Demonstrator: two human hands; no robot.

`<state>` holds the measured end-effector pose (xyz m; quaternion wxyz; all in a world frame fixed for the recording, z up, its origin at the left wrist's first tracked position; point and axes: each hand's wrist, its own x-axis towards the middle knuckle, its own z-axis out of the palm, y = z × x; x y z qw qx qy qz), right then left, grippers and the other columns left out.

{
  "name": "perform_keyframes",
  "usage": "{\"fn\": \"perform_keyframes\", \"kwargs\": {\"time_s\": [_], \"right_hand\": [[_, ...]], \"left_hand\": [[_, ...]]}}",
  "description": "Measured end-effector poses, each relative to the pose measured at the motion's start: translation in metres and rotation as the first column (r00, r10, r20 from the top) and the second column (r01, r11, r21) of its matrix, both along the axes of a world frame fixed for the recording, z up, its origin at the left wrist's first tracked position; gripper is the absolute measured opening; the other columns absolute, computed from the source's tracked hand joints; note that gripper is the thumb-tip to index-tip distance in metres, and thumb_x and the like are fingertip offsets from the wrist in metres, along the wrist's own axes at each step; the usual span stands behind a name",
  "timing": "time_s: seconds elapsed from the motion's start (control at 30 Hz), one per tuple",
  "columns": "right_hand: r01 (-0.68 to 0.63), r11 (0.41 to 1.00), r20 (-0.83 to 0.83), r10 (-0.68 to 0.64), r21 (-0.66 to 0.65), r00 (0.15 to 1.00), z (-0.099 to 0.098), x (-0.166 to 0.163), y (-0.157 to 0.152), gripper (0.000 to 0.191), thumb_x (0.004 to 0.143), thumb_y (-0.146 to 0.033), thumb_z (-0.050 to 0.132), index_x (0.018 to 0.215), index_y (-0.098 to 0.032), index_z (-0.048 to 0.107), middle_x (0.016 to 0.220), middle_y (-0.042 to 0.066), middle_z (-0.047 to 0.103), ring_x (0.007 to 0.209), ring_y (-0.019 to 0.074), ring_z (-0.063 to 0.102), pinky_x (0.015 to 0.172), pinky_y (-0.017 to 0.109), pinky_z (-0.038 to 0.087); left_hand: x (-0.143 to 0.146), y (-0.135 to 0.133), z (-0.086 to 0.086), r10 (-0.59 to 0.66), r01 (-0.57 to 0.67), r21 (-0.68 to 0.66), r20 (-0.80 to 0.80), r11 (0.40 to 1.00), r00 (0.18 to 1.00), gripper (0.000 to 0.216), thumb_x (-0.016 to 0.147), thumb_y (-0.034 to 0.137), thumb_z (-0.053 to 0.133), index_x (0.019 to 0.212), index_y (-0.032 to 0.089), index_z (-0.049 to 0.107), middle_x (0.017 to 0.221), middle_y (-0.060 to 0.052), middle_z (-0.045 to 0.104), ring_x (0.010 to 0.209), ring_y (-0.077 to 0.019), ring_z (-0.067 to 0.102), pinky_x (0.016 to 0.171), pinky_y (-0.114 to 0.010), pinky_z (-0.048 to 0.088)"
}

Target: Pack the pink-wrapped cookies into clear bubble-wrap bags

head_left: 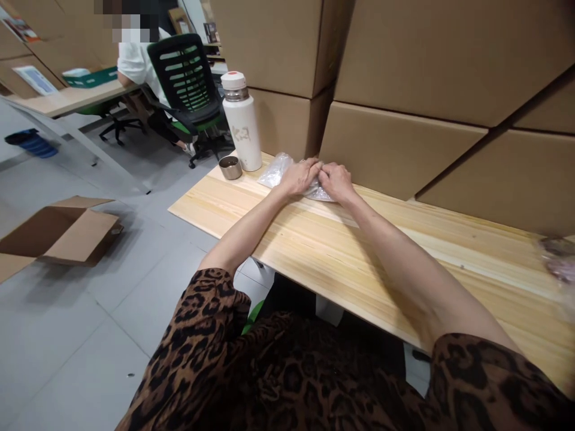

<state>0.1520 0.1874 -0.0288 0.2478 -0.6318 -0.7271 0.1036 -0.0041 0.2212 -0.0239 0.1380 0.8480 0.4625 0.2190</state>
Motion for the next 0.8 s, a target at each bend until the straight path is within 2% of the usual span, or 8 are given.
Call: {"fn": "perform_keyframes", "kwargs": {"time_s": [0.2,0.4,0.47,0.53,0.6,0.67,0.73,0.8], "right_hand": [[-0.064,0.993,-0.124,0.076,0.1,0.989,0.002,0.014,-0.021,0.042,0.092,-0.025,0.051,0.124,-0.017,0.077,0.133,0.016,0.074,0.127,0.0336,0.063,0.115,0.051,0.048],[-0.153,0.96,-0.146,0.191,0.236,0.971,0.012,0.079,-0.135,0.043,0.099,-0.042,0.056,0.132,-0.019,0.073,0.143,0.017,0.068,0.134,0.0337,0.061,0.117,0.055,0.049],[-0.067,0.964,-0.077,0.09,0.256,0.993,0.016,0.117,-0.181,0.046,0.101,-0.046,0.054,0.134,-0.02,0.071,0.146,0.018,0.066,0.138,0.0344,0.06,0.12,0.058,0.046],[0.113,0.956,0.03,-0.126,0.271,0.992,0.02,0.162,-0.225,0.049,0.101,-0.044,0.051,0.139,-0.017,0.068,0.148,0.021,0.065,0.143,0.0361,0.057,0.124,0.06,0.041],[0.32,0.913,0.179,-0.369,0.252,0.912,0.022,0.208,-0.263,0.054,0.1,-0.042,0.048,0.144,-0.015,0.065,0.152,0.025,0.061,0.146,0.0384,0.053,0.125,0.062,0.038],[0.488,0.856,0.349,-0.517,0.173,0.782,0.021,0.247,-0.298,0.059,0.097,-0.043,0.051,0.145,-0.012,0.063,0.158,0.03,0.054,0.148,0.0439,0.048,0.12,0.065,0.041],[0.601,0.791,0.468,-0.577,0.115,0.67,0.017,0.272,-0.327,0.057,0.096,-0.042,0.054,0.145,-0.015,0.063,0.16,0.032,0.052,0.146,0.047,0.047,0.11,0.067,0.044],[0.613,0.785,0.518,-0.563,0.091,0.644,0.011,0.283,-0.35,0.044,0.098,-0.039,0.051,0.134,-0.02,0.068,0.155,0.031,0.056,0.146,0.0459,0.047,0.106,0.064,0.045]], "left_hand": [[-0.003,-0.009,-0.003,-0.087,0.105,0.089,-0.19,0.99,0.978,0.058,0.115,0.038,0.027,0.158,0.015,0.059,0.161,-0.014,0.063,0.149,-0.0281,0.058,0.126,-0.043,0.04],[-0.001,-0.011,0.007,0.002,0.011,0.054,-0.235,0.998,0.972,0.06,0.113,0.04,0.026,0.158,0.015,0.056,0.162,-0.017,0.061,0.152,-0.0307,0.055,0.129,-0.049,0.036],[-0.001,-0.011,0.011,0.044,-0.038,0.031,-0.198,0.999,0.979,0.061,0.112,0.043,0.029,0.159,0.012,0.052,0.157,-0.021,0.064,0.149,-0.0326,0.058,0.129,-0.051,0.035],[-0.002,-0.011,0.015,0.056,-0.051,0.037,-0.171,0.998,0.984,0.062,0.11,0.044,0.032,0.157,0.01,0.053,0.154,-0.024,0.065,0.148,-0.0345,0.058,0.13,-0.055,0.032],[-0.004,-0.013,0.019,0.045,-0.035,0.067,-0.158,0.997,0.986,0.06,0.108,0.046,0.034,0.153,0.012,0.056,0.16,-0.024,0.06,0.154,-0.0353,0.051,0.132,-0.059,0.026],[-0.006,-0.016,0.024,0.038,-0.024,0.096,-0.149,0.995,0.988,0.058,0.108,0.047,0.035,0.151,0.015,0.059,0.168,-0.021,0.053,0.161,-0.0345,0.042,0.134,-0.063,0.019],[-0.008,-0.02,0.029,0.048,-0.033,0.112,-0.133,0.993,0.99,0.058,0.108,0.048,0.035,0.151,0.018,0.059,0.171,-0.02,0.049,0.164,-0.0334,0.038,0.135,-0.065,0.015],[-0.009,-0.024,0.032,0.059,-0.045,0.115,-0.113,0.992,0.992,0.059,0.108,0.05,0.036,0.154,0.02,0.057,0.172,-0.019,0.048,0.165,-0.0333,0.037,0.136,-0.064,0.014]]}}
